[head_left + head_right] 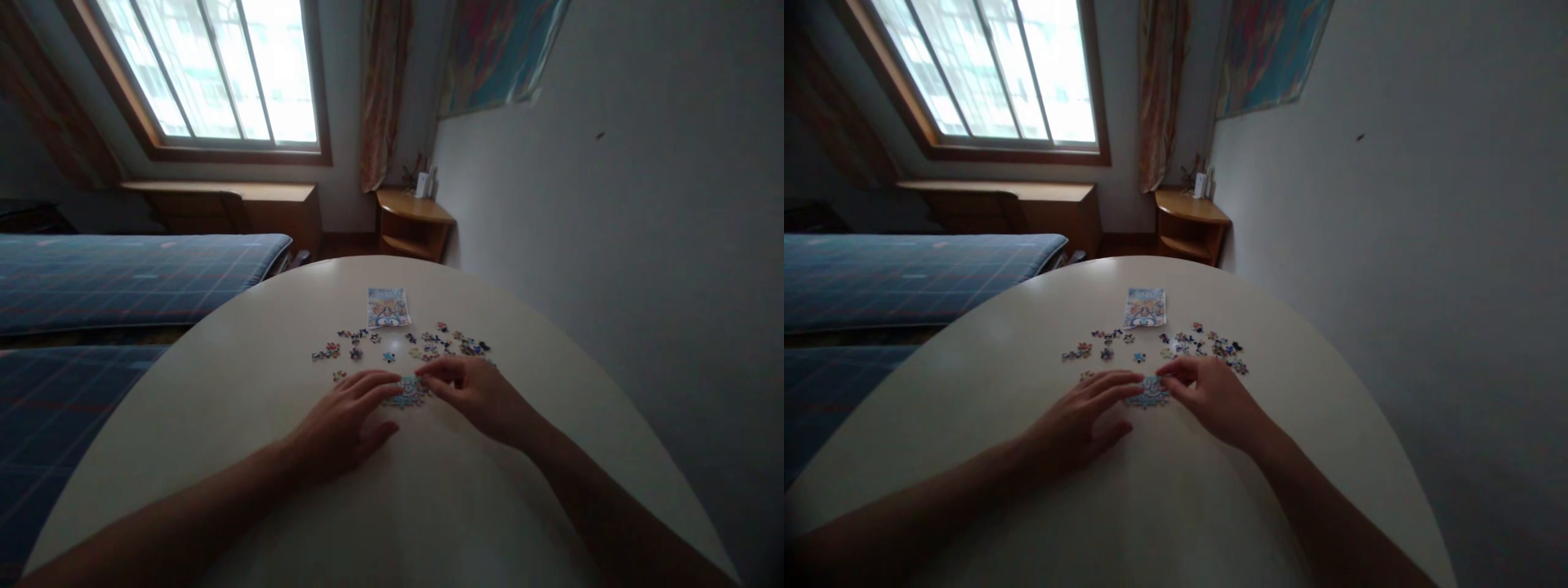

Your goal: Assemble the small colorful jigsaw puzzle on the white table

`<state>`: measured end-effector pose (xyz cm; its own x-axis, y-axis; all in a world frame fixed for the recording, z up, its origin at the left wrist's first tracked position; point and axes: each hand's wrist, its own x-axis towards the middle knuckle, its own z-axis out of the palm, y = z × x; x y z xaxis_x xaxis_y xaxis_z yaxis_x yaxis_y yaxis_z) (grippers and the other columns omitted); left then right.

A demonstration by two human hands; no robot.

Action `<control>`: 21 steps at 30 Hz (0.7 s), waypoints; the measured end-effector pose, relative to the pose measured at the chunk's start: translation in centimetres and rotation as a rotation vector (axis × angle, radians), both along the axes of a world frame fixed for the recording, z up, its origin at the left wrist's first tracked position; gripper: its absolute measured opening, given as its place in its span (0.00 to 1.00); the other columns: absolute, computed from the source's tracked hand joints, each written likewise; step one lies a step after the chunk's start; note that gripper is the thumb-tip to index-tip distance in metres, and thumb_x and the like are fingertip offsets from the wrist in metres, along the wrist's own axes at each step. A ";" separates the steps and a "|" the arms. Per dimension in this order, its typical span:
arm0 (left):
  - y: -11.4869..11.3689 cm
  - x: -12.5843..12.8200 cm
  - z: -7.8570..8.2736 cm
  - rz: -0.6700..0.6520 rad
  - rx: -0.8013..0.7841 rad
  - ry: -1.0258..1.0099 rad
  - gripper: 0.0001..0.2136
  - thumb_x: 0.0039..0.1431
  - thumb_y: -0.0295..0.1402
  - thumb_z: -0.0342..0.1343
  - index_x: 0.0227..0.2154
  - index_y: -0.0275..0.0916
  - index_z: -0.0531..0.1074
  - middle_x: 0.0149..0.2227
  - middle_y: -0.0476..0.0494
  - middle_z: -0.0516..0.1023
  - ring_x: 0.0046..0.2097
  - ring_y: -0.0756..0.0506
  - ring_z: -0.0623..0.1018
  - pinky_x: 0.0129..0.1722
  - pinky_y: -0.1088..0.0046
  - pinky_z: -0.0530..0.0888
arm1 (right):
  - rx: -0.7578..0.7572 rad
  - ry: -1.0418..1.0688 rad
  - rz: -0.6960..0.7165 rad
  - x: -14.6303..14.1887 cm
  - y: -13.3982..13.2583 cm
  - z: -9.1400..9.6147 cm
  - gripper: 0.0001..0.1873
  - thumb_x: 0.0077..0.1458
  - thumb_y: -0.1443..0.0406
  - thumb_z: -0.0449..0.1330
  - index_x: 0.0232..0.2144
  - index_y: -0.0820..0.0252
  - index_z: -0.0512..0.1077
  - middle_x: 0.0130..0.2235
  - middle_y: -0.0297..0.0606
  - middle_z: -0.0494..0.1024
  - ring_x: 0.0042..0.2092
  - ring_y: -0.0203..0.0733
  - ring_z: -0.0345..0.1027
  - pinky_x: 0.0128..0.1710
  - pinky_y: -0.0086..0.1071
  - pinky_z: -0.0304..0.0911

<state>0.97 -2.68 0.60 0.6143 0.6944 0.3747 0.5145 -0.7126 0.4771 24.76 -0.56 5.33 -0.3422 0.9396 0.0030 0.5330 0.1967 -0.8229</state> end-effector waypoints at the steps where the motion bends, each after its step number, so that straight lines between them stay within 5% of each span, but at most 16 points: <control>1: 0.0 0.0 -0.2 -0.040 0.030 0.068 0.21 0.64 0.34 0.55 0.59 0.43 0.64 0.62 0.41 0.68 0.63 0.38 0.67 0.61 0.52 0.67 | -0.016 -0.017 -0.040 0.5 0.2 0.1 0.10 0.55 0.63 0.61 0.37 0.59 0.80 0.36 0.38 0.84 0.37 0.41 0.76 0.38 0.33 0.67; 9: 0.0 0.0 -0.1 -0.162 0.036 0.231 0.23 0.65 0.35 0.53 0.61 0.40 0.62 0.64 0.40 0.65 0.65 0.38 0.64 0.64 0.53 0.64 | -0.152 -0.121 -0.046 1.6 0.6 -0.7 0.08 0.51 0.62 0.64 0.32 0.60 0.81 0.33 0.39 0.83 0.34 0.42 0.76 0.35 0.33 0.66; 21: -0.1 -0.1 -0.2 -0.173 0.036 0.228 0.24 0.64 0.33 0.53 0.63 0.41 0.60 0.65 0.40 0.64 0.65 0.38 0.64 0.64 0.53 0.64 | -0.151 -0.243 -0.096 0.9 0.6 -1.2 0.09 0.50 0.61 0.64 0.30 0.60 0.81 0.30 0.39 0.83 0.32 0.41 0.75 0.30 0.30 0.62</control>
<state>0.84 -2.74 0.39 0.7940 0.5603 0.2358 0.4746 -0.8138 0.3355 25.69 0.04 4.17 -0.2250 0.9515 -0.2101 0.7283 0.0210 -0.6850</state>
